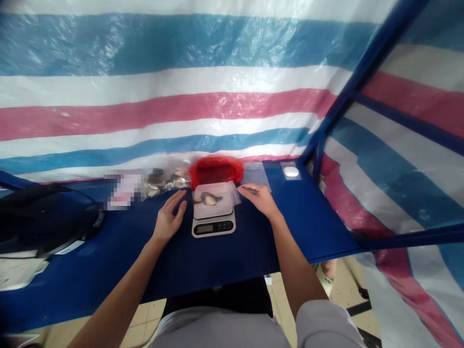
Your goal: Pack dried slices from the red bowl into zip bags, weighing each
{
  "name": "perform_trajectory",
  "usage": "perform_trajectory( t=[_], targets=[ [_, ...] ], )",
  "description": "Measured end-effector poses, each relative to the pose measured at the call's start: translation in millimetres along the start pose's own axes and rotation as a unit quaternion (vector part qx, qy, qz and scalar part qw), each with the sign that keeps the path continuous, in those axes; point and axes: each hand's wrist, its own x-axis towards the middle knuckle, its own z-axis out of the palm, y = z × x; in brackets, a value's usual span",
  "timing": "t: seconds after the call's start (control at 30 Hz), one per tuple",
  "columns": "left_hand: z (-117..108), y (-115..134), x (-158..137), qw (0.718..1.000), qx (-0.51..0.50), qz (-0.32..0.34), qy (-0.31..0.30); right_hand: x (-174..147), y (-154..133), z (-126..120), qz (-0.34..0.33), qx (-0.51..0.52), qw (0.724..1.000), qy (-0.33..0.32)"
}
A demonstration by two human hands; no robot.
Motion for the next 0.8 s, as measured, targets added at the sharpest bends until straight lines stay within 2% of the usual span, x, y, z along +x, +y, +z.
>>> perform_trajectory(
  t=[0.07,0.13,0.23,0.3,0.37,0.5,0.8],
  targets=[
    [-3,-10,-4,0.999,0.033,0.004,-0.014,-5,4,-5,-0.023,-0.064,0.997,0.032],
    [-5,-19,-6,0.997,0.071,0.020,-0.038,-9,9,-8,-0.053,-0.171,0.982,0.057],
    [-5,-28,-8,0.988,0.130,0.035,-0.070,-16,20,-7,-0.101,-0.330,0.937,0.055],
    [-3,-30,-8,0.983,0.162,0.035,-0.083,-19,29,-3,-0.122,-0.395,0.910,0.035],
    [-1,-30,-9,0.978,0.184,0.033,-0.092,-21,36,2,-0.114,-0.442,0.890,0.020],
    [2,-29,-10,0.973,0.208,0.024,-0.101,-23,44,6,-0.093,-0.482,0.871,-0.003],
    [2,-30,-11,0.965,0.239,0.037,-0.101,-24,43,6,-0.083,-0.495,0.865,-0.017]
  ],
)
